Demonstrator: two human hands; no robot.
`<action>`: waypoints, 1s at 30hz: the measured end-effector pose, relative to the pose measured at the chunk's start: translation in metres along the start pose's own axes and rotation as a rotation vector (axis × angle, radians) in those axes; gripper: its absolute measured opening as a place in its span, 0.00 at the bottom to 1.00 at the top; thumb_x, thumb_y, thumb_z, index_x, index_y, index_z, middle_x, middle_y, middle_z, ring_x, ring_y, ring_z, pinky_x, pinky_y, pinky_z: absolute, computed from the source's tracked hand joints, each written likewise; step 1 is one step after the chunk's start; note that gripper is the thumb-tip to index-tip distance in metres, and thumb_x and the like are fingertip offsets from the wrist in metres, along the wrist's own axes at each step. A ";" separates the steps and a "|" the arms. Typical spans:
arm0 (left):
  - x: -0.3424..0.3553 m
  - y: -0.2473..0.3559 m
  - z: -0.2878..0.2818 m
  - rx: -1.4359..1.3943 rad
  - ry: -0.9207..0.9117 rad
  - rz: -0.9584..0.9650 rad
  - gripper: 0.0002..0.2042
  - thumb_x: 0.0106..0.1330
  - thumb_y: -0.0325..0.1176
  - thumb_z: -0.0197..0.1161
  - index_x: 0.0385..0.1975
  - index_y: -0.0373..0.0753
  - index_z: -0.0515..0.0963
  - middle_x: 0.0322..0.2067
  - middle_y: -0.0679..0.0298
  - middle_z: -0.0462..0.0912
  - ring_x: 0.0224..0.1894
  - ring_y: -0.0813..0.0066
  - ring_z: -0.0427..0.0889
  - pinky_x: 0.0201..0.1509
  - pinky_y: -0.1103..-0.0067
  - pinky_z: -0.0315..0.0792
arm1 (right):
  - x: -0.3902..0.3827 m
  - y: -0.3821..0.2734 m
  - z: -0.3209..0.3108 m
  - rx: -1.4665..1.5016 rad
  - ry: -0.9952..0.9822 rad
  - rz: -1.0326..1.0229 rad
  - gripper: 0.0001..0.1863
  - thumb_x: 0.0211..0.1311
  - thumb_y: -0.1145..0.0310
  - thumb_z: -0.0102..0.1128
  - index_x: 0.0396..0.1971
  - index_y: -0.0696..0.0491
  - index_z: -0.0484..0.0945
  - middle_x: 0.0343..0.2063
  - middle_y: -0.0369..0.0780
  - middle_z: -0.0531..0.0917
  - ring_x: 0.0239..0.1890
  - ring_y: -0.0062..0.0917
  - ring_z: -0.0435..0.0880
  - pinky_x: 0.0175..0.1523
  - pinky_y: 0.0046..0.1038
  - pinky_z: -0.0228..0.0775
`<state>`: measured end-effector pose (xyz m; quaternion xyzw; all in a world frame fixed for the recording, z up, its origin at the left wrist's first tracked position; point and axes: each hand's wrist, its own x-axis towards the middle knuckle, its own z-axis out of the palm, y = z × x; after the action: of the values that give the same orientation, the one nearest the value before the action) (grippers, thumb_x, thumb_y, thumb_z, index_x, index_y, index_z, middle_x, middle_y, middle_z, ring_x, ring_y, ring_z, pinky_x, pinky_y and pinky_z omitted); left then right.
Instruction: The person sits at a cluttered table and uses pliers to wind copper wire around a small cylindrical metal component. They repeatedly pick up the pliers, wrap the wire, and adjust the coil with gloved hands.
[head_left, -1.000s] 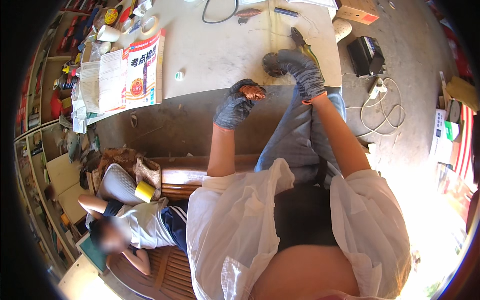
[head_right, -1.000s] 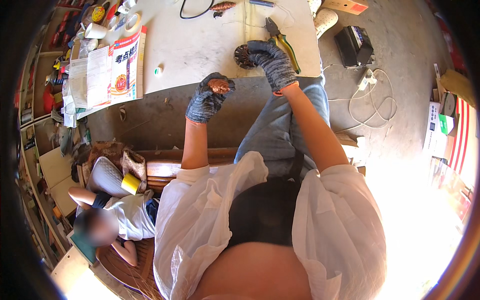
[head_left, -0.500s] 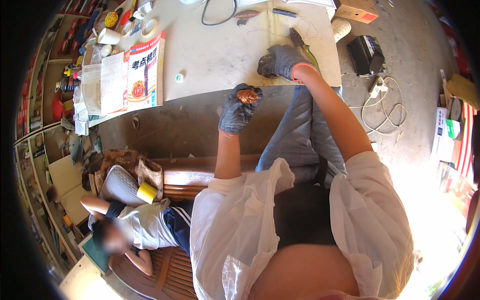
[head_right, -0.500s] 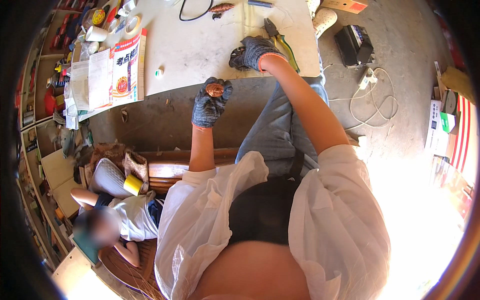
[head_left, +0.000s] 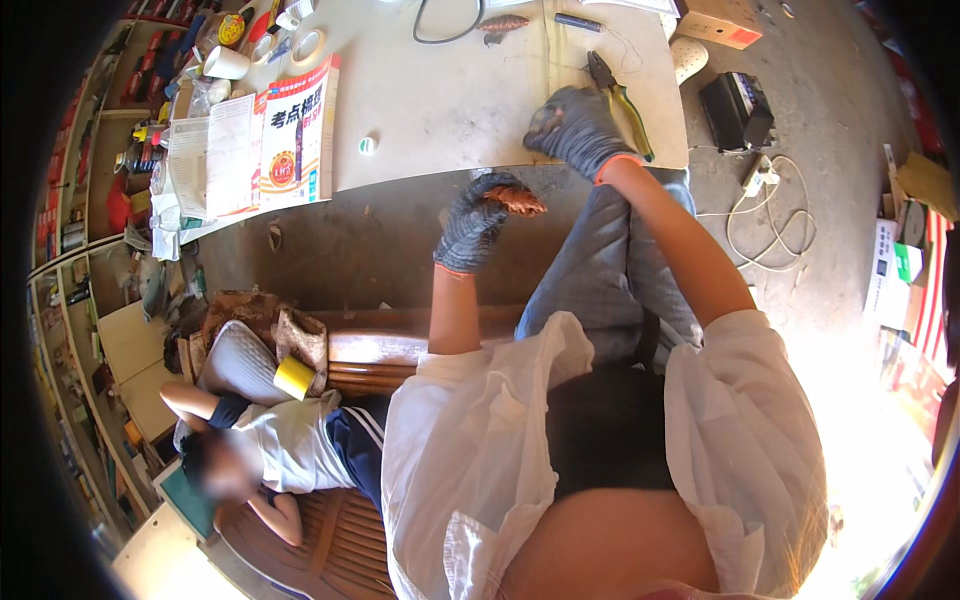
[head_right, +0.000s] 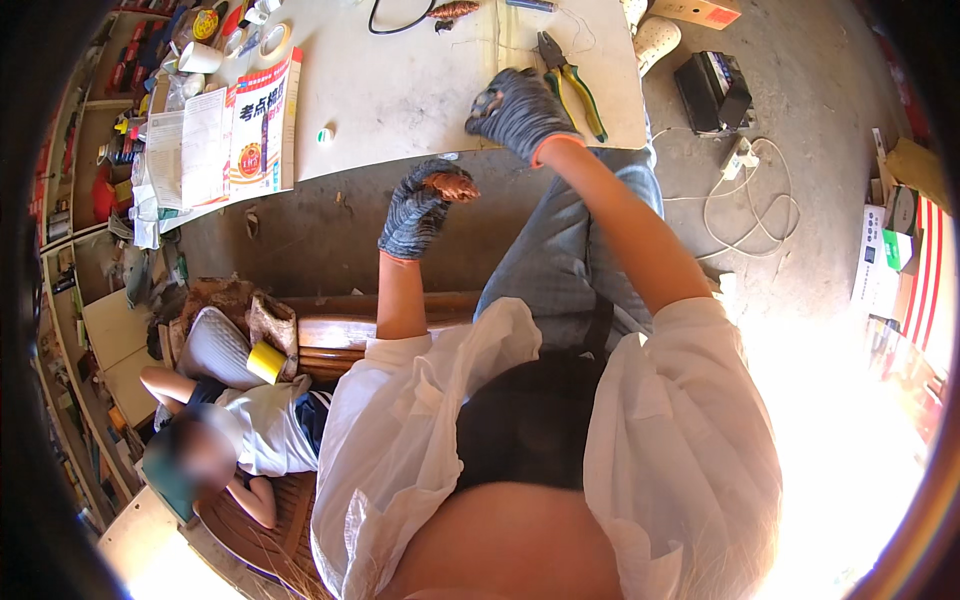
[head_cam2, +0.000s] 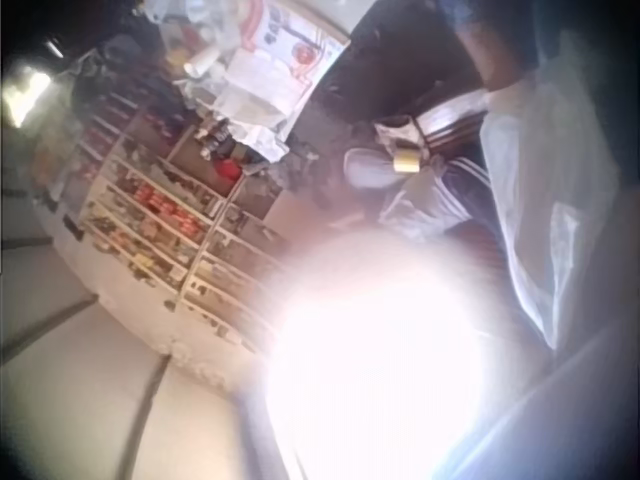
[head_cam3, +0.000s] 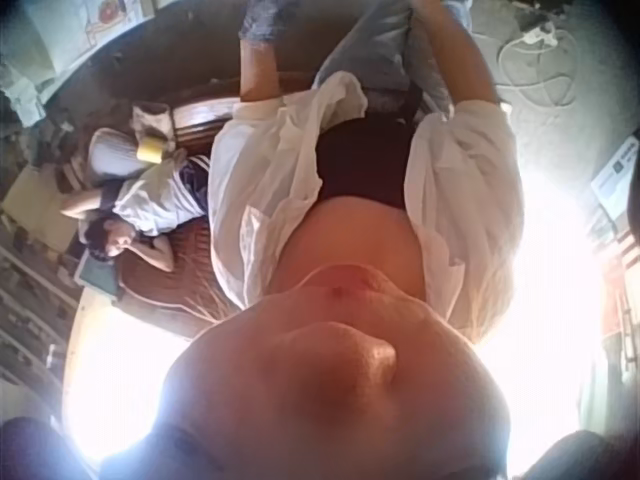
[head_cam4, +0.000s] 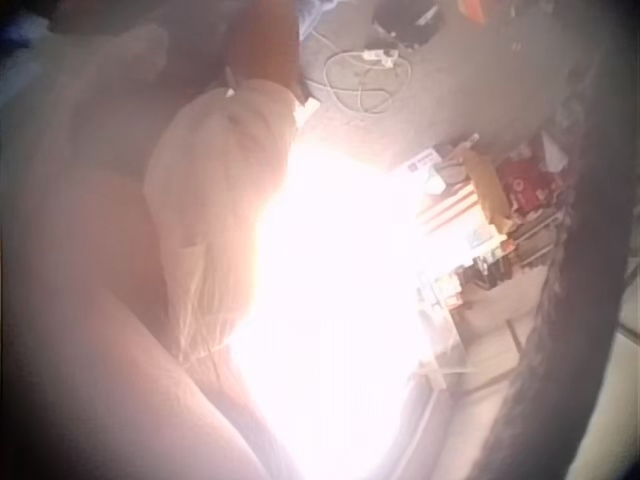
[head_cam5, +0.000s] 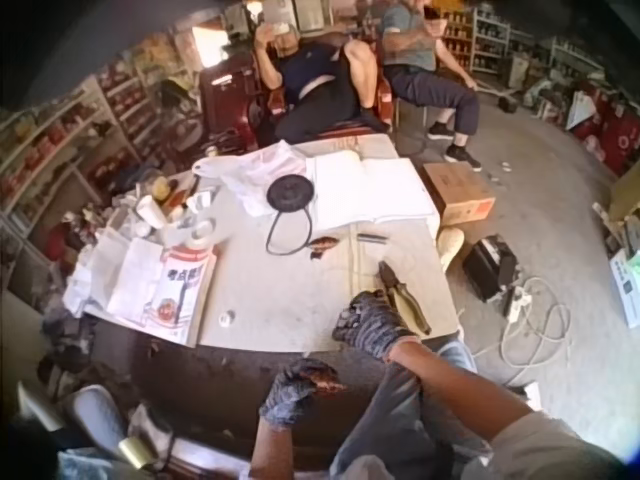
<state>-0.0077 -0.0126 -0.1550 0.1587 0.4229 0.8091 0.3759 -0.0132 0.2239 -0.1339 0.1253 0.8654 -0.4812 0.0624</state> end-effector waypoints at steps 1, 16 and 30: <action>0.005 0.010 0.011 0.152 -0.027 -0.004 0.21 0.50 0.32 0.66 0.46 0.33 0.73 0.43 0.57 0.78 0.47 0.64 0.76 0.54 0.71 0.69 | 0.018 0.045 -0.002 0.157 0.130 -0.016 0.18 0.39 0.63 0.71 0.25 0.55 0.71 0.22 0.35 0.76 0.27 0.23 0.75 0.38 0.28 0.71; 0.047 0.032 0.082 0.840 0.196 0.087 0.16 0.50 0.25 0.67 0.38 0.32 0.72 0.32 0.60 0.80 0.35 0.78 0.77 0.42 0.81 0.73 | -0.078 -0.059 -0.066 0.395 0.489 0.040 0.20 0.45 0.67 0.70 0.37 0.60 0.75 0.29 0.39 0.81 0.28 0.19 0.79 0.33 0.20 0.72; 0.036 0.016 0.109 -0.131 0.052 0.016 0.16 0.52 0.23 0.65 0.41 0.32 0.73 0.38 0.57 0.78 0.36 0.71 0.79 0.40 0.77 0.75 | -0.142 -0.019 -0.041 0.460 0.334 0.177 0.15 0.54 0.78 0.56 0.43 0.56 0.75 0.35 0.42 0.79 0.36 0.29 0.79 0.42 0.26 0.71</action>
<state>0.0232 0.0698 -0.0798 0.1160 0.3773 0.8419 0.3680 0.1184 0.2268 -0.0645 0.2887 0.7174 -0.6302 -0.0693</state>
